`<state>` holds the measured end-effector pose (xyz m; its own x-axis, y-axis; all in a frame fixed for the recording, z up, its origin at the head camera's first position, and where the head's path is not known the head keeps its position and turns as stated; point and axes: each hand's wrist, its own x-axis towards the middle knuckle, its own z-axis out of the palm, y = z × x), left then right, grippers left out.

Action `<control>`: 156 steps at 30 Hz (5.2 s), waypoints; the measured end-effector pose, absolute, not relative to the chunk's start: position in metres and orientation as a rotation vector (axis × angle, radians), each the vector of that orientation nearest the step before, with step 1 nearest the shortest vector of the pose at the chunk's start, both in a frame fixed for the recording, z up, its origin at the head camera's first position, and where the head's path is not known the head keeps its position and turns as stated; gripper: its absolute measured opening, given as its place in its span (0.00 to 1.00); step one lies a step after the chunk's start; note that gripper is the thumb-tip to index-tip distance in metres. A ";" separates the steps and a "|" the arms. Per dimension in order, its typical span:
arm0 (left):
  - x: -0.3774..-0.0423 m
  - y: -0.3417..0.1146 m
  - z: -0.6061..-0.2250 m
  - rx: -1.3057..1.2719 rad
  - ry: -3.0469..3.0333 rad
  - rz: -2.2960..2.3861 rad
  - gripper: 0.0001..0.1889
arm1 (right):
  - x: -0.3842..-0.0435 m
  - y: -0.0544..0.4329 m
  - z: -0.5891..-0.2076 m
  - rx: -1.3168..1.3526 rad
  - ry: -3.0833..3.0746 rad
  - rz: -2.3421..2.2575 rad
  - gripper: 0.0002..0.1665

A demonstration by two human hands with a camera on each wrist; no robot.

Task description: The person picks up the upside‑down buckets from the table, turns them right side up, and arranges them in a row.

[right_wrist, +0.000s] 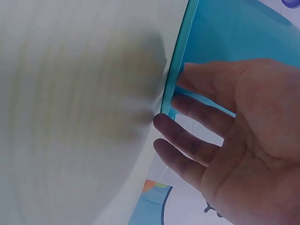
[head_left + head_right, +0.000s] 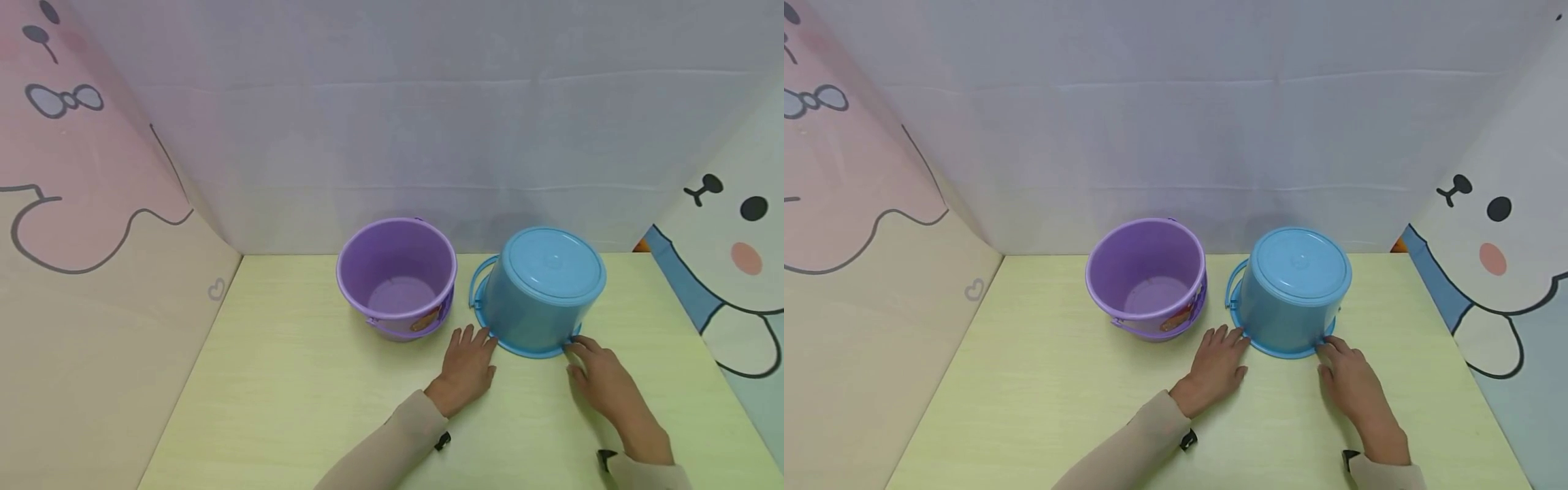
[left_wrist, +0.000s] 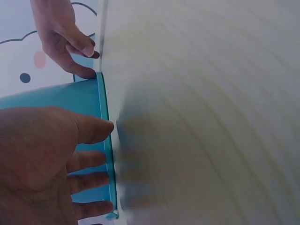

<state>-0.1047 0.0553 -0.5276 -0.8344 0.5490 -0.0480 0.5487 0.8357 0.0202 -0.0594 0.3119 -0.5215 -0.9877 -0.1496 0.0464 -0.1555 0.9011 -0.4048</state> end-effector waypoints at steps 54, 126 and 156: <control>-0.111 0.052 -0.529 1.056 3.047 0.010 0.11 | -0.066 0.307 -0.524 0.281 -2.999 0.642 0.10; -0.112 0.044 -0.512 1.284 3.267 0.722 0.12 | -0.056 0.303 -0.488 0.352 -2.524 0.568 0.27; -0.113 0.044 -0.494 1.349 3.282 0.871 0.15 | -0.057 0.300 -0.469 0.357 -2.407 0.708 0.04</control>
